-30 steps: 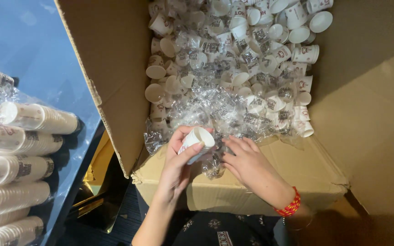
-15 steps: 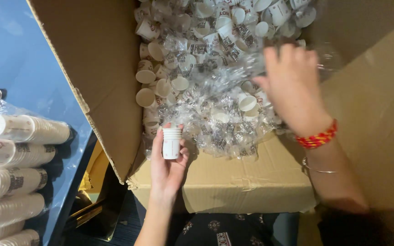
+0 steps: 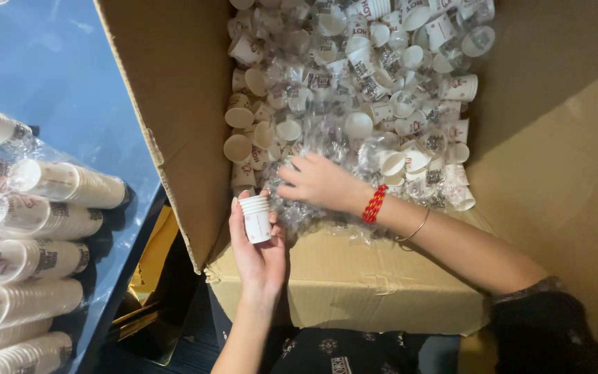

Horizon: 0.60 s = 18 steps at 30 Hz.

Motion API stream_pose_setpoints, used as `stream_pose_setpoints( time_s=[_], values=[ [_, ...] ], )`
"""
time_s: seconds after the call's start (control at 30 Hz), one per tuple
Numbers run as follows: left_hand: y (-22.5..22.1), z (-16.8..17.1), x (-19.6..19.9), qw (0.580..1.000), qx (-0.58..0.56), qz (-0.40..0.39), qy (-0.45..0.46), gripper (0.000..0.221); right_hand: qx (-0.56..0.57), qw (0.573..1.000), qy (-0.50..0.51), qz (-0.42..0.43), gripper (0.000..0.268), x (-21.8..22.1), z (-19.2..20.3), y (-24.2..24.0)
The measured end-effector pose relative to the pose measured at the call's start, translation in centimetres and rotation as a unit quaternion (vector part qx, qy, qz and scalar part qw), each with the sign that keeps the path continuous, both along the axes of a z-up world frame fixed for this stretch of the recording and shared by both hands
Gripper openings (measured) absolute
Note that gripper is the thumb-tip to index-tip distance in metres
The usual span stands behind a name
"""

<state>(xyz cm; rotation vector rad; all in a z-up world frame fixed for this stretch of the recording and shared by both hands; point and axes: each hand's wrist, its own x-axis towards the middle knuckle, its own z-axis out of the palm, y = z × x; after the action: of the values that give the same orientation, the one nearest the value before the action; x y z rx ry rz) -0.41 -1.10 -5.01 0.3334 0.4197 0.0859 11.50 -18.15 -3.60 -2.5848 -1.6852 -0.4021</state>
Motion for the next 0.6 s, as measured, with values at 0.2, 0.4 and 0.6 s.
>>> stream_pose_setpoints(
  time_s=[0.2,0.4,0.6],
  values=[
    [-0.1,0.2,0.0,1.0,0.003,-0.012,-0.004,0.038,0.047,0.967,-0.223,0.115,0.011,7.7,7.5,-6.0],
    [-0.1,0.4,0.0,0.995,-0.003,-0.099,-0.016,0.041,-0.105,0.907,-0.375,-0.16,0.009,13.7,9.0,-16.1],
    [0.0,0.6,0.1,0.991,-0.019,-0.13,-0.026,0.04,-0.048,0.894,-0.288,-0.339,0.049,16.1,3.5,-21.0]
  ],
)
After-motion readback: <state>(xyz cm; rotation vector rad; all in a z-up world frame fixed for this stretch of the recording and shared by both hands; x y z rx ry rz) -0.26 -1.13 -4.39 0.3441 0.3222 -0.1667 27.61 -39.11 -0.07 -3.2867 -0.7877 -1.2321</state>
